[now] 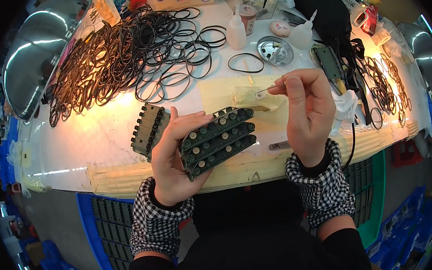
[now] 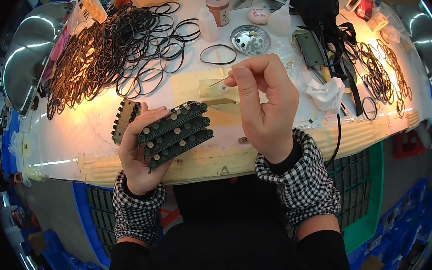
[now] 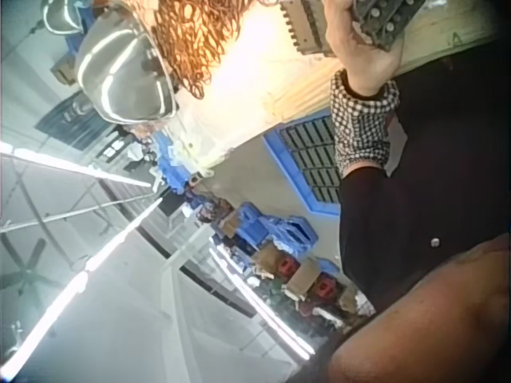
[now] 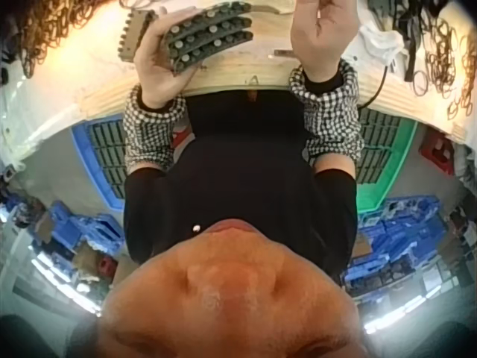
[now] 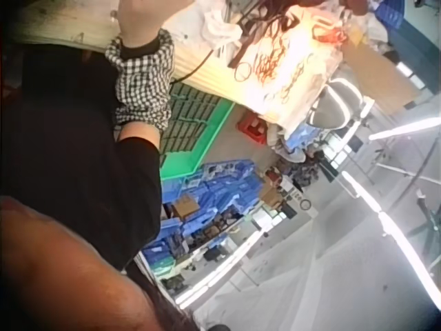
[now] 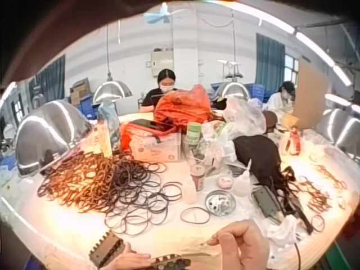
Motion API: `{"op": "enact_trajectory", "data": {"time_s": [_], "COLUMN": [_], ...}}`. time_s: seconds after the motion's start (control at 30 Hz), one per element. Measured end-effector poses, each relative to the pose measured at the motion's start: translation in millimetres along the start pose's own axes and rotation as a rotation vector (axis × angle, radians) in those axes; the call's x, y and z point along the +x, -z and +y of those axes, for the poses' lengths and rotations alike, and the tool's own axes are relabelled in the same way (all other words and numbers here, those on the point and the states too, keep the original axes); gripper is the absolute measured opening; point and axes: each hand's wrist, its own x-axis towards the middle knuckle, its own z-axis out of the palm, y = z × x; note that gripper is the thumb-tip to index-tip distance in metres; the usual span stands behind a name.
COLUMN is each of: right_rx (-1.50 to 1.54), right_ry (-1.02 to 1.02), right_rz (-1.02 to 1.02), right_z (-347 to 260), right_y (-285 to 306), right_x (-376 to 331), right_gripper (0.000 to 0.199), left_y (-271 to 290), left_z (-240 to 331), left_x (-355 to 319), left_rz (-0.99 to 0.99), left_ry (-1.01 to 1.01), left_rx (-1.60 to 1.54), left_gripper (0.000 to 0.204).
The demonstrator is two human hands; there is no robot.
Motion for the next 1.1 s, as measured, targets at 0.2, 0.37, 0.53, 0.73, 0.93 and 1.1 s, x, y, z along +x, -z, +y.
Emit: {"op": "enact_trajectory", "data": {"time_s": [0.2, 0.37, 0.53, 0.73, 0.93, 1.1], "right_rx": [-0.725, -0.164, 0.243, 0.220, 0.206, 0.148], "right_ry": [0.367, 0.227, 0.033, 0.069, 0.079, 0.082], "right_rz": [-0.143, -0.048, -0.170, -0.201, -0.196, -0.063], "right_z": [2, -3, -4, -1, 0, -1], "right_y": [9, 7, -5, -6, -6, -5], "right_x": [10, 1, -7, -8, -9, -7], "right_gripper": [0.008, 0.011, 0.014, 0.013, 0.012, 0.008], "left_y": [1, 3, 2, 4, 3, 1], "left_z": [-4, -3, -1, -1, 0, -5], "left_x": [-2, -2, -1, -2, -1, -4], "left_rz": [0.032, 0.011, 0.014, -0.001, -0.006, 0.033], "left_ry": [0.002, 0.003, 0.025, 0.019, 0.024, 0.025], "left_rx": [-0.014, -0.001, -0.020, 0.004, 0.000, -0.082], "left_gripper": [0.053, 0.053, 0.054, 0.054, 0.054, 0.053]}}
